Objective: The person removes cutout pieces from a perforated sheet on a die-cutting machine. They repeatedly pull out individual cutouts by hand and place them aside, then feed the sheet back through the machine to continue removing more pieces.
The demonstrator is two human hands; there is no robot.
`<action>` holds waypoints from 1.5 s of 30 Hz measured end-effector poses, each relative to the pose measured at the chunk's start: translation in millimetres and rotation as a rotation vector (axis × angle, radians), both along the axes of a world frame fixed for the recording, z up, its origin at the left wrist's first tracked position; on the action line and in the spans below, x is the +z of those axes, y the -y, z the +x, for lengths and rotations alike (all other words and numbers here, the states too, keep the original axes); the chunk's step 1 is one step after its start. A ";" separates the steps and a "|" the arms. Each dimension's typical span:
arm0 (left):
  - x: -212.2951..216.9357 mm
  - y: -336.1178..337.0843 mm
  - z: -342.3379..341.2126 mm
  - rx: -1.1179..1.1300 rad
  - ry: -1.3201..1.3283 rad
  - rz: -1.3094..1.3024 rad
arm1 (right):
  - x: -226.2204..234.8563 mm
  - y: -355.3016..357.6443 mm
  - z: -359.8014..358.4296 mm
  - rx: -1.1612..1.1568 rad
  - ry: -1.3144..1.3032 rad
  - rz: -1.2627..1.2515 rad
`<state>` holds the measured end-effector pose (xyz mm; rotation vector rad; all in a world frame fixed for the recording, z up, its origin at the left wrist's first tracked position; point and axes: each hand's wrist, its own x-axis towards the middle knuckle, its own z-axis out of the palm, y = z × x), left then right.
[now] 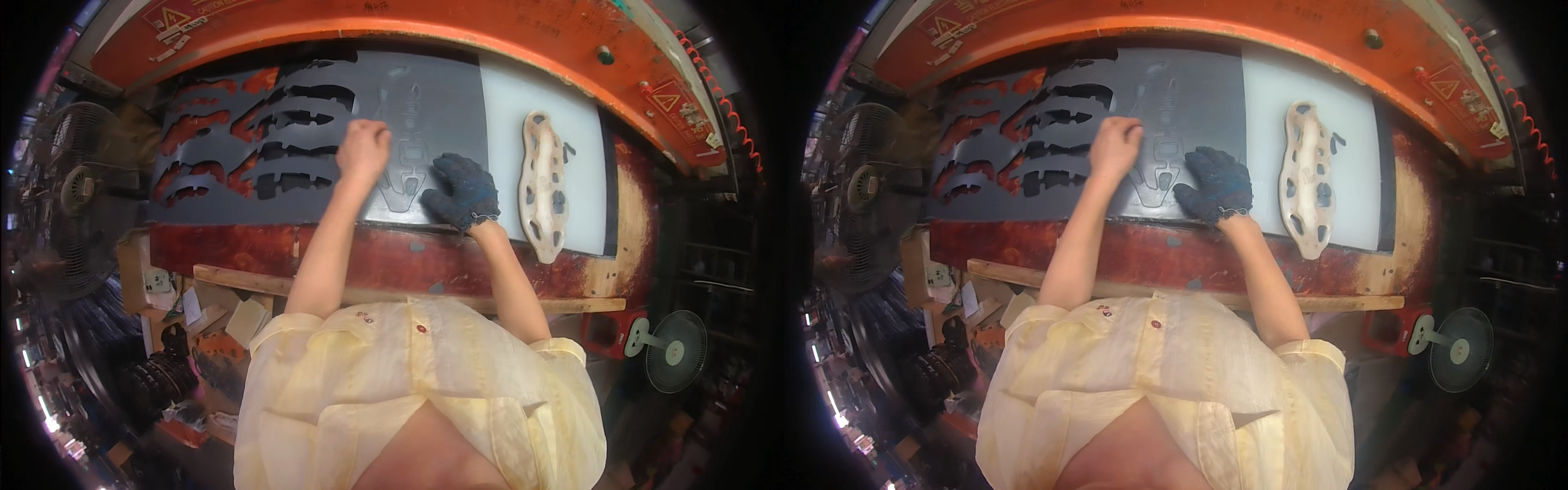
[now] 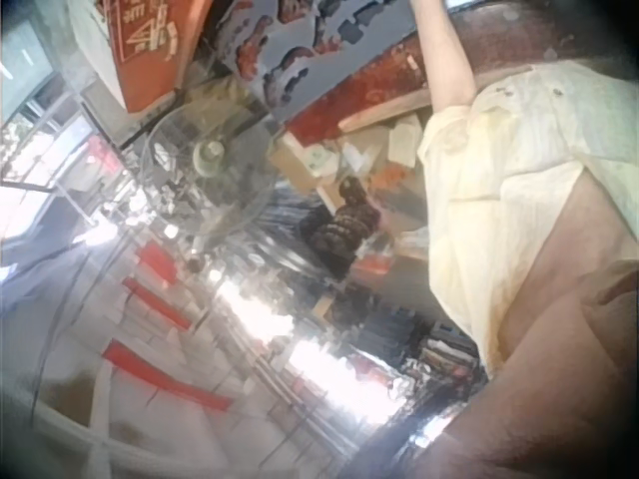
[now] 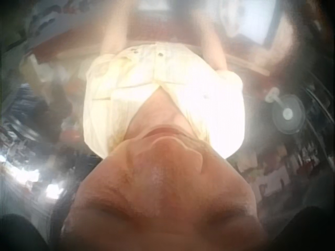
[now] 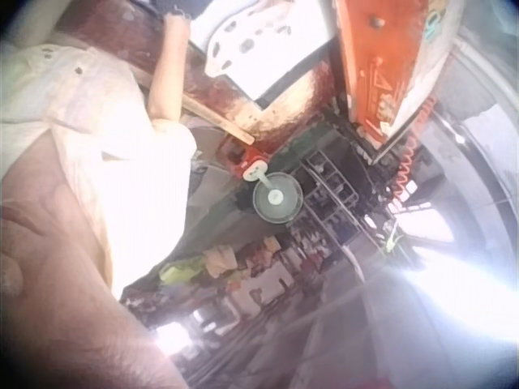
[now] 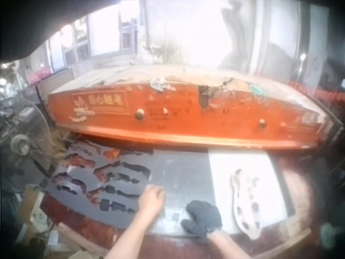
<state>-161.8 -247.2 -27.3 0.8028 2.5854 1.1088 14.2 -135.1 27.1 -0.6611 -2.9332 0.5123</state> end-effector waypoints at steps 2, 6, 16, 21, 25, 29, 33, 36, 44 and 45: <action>3.0 30.7 -12.8 0.075 -0.052 0.068 | 3.2 5.9 6.0 0.045 0.029 -0.036; 3.0 90.6 1.7 0.010 0.023 -0.017 | 7.2 12.5 26.7 0.277 -0.066 0.091; 18.5 128.6 99.9 0.015 1.183 0.284 | -1.4 3.9 21.3 0.202 -0.030 -0.025; -1.7 101.0 110.4 0.207 1.095 0.552 | -0.6 28.3 13.1 0.337 -0.314 0.029; 2.5 83.7 112.3 0.287 0.944 0.581 | 1.3 35.1 -1.2 0.164 -0.186 -0.116; 12.8 74.6 120.5 0.322 1.303 0.860 | 4.3 38.4 -10.0 0.047 -0.123 -0.309; 4.1 65.7 122.4 0.223 1.025 0.986 | 7.4 37.8 -13.9 0.178 -0.016 -0.252; -8.5 66.7 120.1 0.114 1.018 1.081 | 12.5 29.1 -24.2 0.323 -0.010 -0.197; -11.0 79.4 118.9 0.198 0.930 0.906 | 9.0 9.9 -61.9 0.500 0.370 -0.074; -8.5 78.2 118.3 0.181 0.933 0.918 | 2.8 6.4 -62.8 0.560 0.320 -0.114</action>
